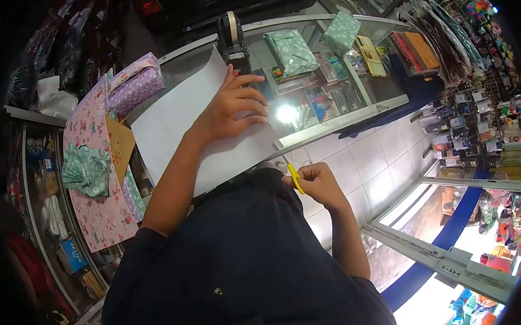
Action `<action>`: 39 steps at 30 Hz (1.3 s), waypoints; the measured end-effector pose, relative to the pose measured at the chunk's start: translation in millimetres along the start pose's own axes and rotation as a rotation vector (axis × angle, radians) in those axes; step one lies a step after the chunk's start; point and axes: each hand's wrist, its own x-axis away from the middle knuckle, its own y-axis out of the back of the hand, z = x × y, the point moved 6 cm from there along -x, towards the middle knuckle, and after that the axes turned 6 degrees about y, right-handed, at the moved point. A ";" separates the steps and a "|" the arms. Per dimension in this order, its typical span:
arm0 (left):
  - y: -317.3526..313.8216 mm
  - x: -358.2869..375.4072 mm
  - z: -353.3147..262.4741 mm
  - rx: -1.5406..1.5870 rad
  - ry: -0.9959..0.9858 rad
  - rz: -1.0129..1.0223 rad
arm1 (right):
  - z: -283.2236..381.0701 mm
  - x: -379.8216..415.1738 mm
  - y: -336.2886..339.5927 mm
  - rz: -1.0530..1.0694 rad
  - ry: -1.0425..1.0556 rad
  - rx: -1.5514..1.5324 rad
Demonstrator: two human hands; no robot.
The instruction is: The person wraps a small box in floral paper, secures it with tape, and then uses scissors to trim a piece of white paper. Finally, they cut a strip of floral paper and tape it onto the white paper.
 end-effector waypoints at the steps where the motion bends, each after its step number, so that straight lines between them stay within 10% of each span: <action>1: 0.2 0.1 -0.5 0.007 -0.003 -0.002 | -1.5 -0.8 0.0 0.000 0.000 0.000; 18: 2.8 1.9 -1.4 -0.021 -0.031 0.002 | -2.7 -2.2 0.6 0.020 0.009 0.020; 24: 36.8 2.2 9.3 -0.010 0.083 -0.340 | -9.5 -3.3 1.0 -0.008 0.028 -0.041; 39: -5.5 -1.4 -17.0 -0.017 -0.134 0.023 | -14.6 -2.1 3.0 0.002 0.008 0.024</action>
